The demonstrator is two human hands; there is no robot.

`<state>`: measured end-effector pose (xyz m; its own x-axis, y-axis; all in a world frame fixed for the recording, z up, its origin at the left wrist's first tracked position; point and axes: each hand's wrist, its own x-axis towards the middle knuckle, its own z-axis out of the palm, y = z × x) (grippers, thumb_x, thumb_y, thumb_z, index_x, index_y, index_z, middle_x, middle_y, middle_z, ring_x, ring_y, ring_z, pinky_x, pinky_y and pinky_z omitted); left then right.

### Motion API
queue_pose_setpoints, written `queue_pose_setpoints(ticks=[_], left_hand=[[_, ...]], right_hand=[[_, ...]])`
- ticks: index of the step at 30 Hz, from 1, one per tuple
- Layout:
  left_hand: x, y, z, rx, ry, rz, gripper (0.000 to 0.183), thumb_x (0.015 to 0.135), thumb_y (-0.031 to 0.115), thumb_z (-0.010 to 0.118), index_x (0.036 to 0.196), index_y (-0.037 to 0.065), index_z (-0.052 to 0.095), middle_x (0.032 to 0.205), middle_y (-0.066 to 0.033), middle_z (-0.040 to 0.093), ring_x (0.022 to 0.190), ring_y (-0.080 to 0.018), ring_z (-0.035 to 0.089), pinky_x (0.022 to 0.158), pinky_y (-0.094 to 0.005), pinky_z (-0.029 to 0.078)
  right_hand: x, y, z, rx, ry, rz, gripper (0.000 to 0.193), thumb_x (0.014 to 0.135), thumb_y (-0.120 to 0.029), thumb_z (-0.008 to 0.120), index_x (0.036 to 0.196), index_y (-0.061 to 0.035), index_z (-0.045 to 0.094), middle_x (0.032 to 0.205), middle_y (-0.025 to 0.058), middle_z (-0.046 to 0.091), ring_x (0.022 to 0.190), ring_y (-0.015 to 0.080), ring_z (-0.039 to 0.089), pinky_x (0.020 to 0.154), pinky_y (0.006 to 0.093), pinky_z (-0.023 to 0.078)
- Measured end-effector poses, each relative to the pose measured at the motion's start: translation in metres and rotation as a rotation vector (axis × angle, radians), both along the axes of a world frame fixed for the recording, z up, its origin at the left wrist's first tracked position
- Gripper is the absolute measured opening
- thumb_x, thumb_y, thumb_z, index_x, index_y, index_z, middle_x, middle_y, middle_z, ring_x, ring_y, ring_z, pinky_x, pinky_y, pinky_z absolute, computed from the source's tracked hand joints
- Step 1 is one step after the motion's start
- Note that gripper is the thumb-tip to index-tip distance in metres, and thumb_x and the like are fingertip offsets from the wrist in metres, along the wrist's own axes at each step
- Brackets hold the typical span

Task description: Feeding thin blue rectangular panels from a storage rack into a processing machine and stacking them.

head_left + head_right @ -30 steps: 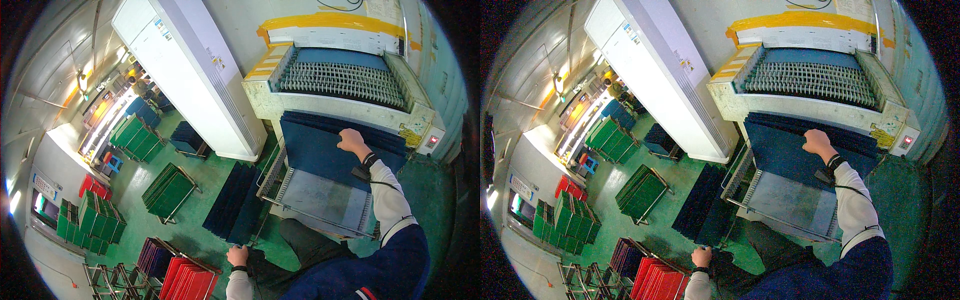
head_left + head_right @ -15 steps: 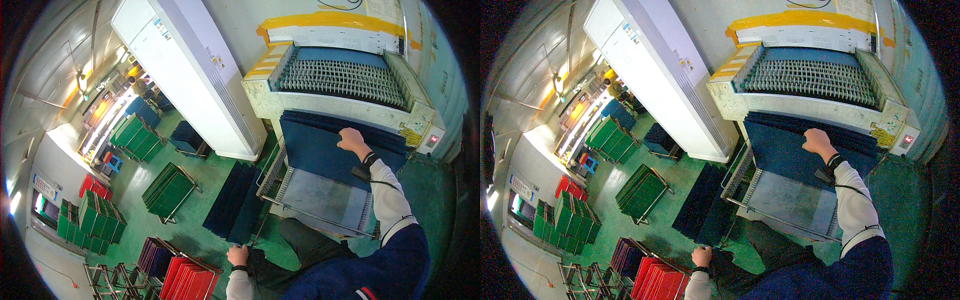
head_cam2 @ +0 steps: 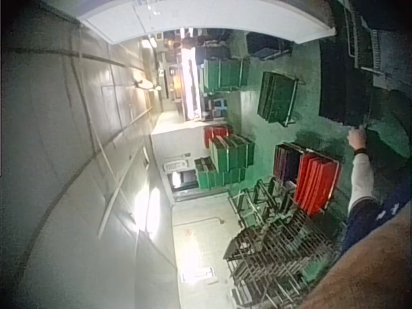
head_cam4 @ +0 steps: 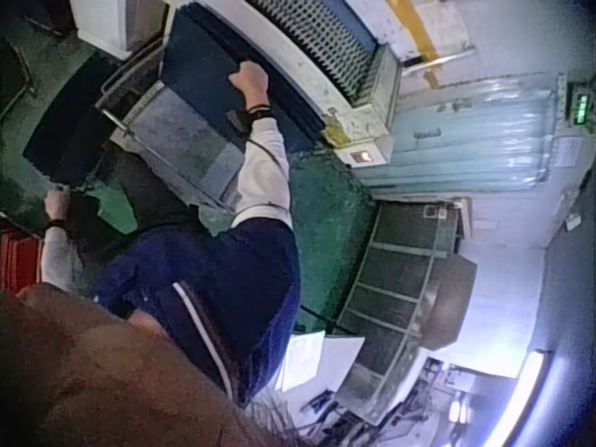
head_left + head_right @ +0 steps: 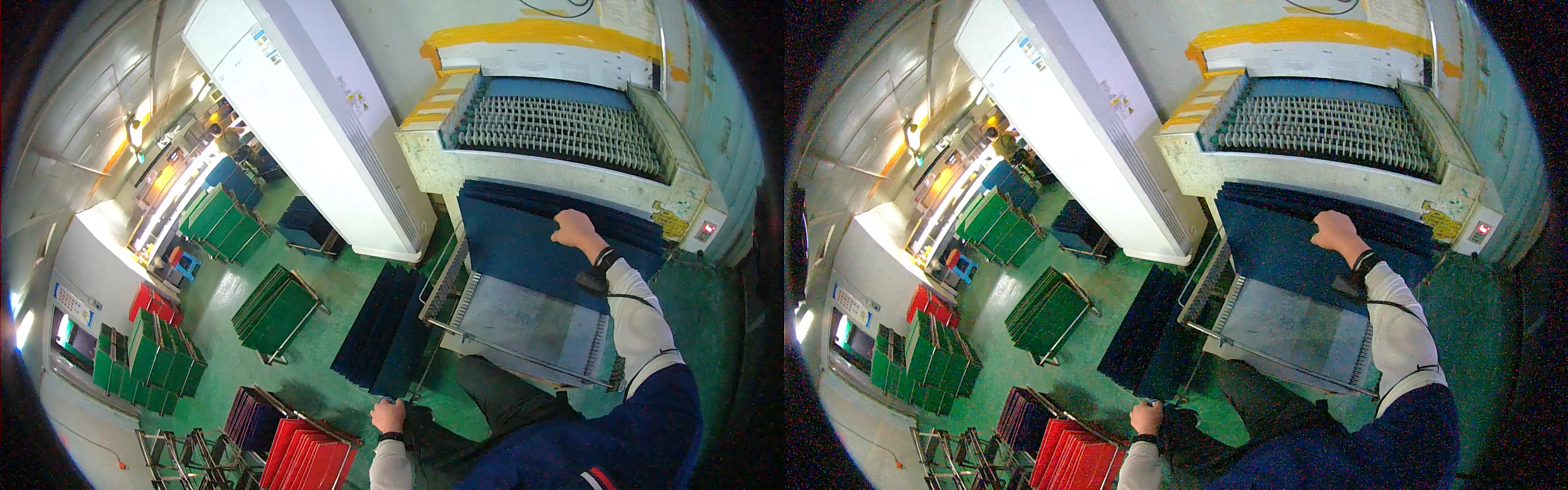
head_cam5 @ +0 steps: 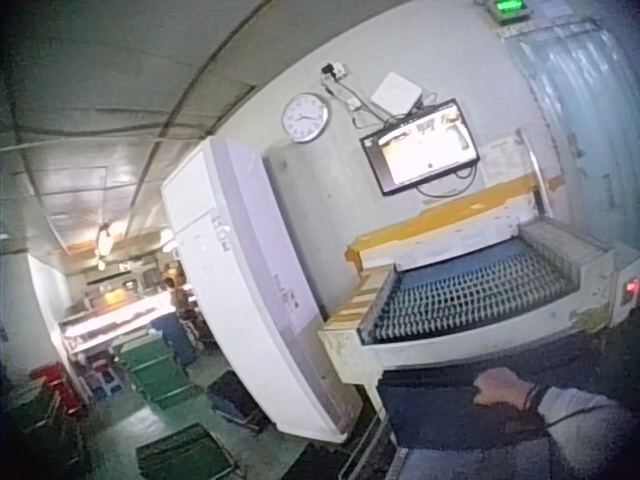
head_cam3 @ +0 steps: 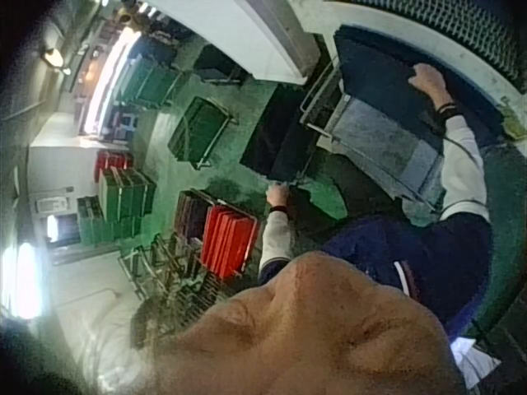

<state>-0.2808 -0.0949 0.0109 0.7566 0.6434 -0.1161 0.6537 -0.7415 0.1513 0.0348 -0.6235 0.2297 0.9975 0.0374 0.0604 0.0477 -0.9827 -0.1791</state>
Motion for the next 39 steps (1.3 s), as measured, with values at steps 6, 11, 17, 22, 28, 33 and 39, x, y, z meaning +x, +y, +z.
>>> queue_pose_setpoints(ticks=[6,11,17,22,28,33,39], left_hand=[[0.004,0.003,0.001,-0.039,-0.016,-0.029,0.044,0.076,0.043,0.064,0.095,0.005,0.072,0.102,-0.0174,0.068,0.098,-0.0401,0.062,0.083,-0.0496,0.051],[0.003,0.005,0.003,-0.018,-0.001,0.000,0.042,0.075,0.043,0.064,0.091,0.004,0.072,0.098,-0.0172,0.069,0.097,-0.0404,0.063,0.083,-0.0500,0.052],[0.001,0.007,0.006,-0.005,-0.003,0.009,0.044,0.075,0.043,0.064,0.092,0.004,0.073,0.098,-0.0182,0.069,0.097,-0.0407,0.063,0.083,-0.0501,0.052],[0.002,0.009,0.009,-0.023,0.019,0.002,0.045,0.075,0.043,0.064,0.096,0.004,0.072,0.102,-0.0185,0.067,0.100,-0.0403,0.062,0.084,-0.0499,0.052],[0.003,0.009,0.006,-0.093,0.025,-0.001,0.044,0.076,0.042,0.065,0.098,0.005,0.071,0.104,-0.0175,0.067,0.102,-0.0392,0.061,0.086,-0.0497,0.051],[0.005,0.008,0.003,-0.052,0.033,0.013,0.041,0.074,0.040,0.066,0.094,0.005,0.072,0.103,-0.0175,0.068,0.101,-0.0396,0.061,0.086,-0.0492,0.051],[0.011,0.007,0.001,-0.068,0.054,0.013,0.041,0.074,0.040,0.065,0.093,0.004,0.072,0.101,-0.0174,0.068,0.100,-0.0401,0.061,0.085,-0.0496,0.051]], right_hand=[[-0.008,-0.006,0.024,0.035,0.034,0.087,0.043,0.070,-0.033,0.077,0.099,-0.0021,0.070,0.099,0.0198,0.068,0.098,0.0390,0.063,0.086,0.0477,0.051],[-0.020,-0.002,0.098,-0.021,-0.093,0.102,0.042,0.071,-0.034,0.075,0.099,-0.0031,0.071,0.099,0.0214,0.068,0.097,0.0395,0.064,0.086,0.0478,0.051],[-0.035,-0.047,0.204,0.028,-0.268,0.148,0.044,0.073,-0.034,0.075,0.100,0.0003,0.069,0.100,0.0225,0.066,0.096,0.0386,0.063,0.081,0.0444,0.050],[-0.057,-0.093,0.230,1.049,-0.280,0.058,0.037,0.082,-0.021,0.074,0.110,0.0027,0.066,0.096,0.0106,0.069,0.078,0.0207,0.066,0.075,0.0320,0.052],[-0.030,-0.120,0.190,1.784,-0.421,-0.179,0.034,0.087,-0.022,0.070,0.113,-0.0022,0.063,0.102,0.0095,0.068,0.087,0.0222,0.066,0.083,0.0377,0.052],[0.000,-0.137,0.139,1.966,-0.178,-0.011,0.016,0.088,-0.015,0.067,0.100,-0.0094,0.058,0.097,0.0063,0.062,0.085,0.0219,0.059,0.083,0.0391,0.050],[0.020,-0.123,0.092,2.166,-0.212,-0.155,0.017,0.086,-0.010,0.071,0.085,-0.0099,0.054,0.077,0.0027,0.055,0.060,0.0191,0.050,0.087,0.0361,0.050]])
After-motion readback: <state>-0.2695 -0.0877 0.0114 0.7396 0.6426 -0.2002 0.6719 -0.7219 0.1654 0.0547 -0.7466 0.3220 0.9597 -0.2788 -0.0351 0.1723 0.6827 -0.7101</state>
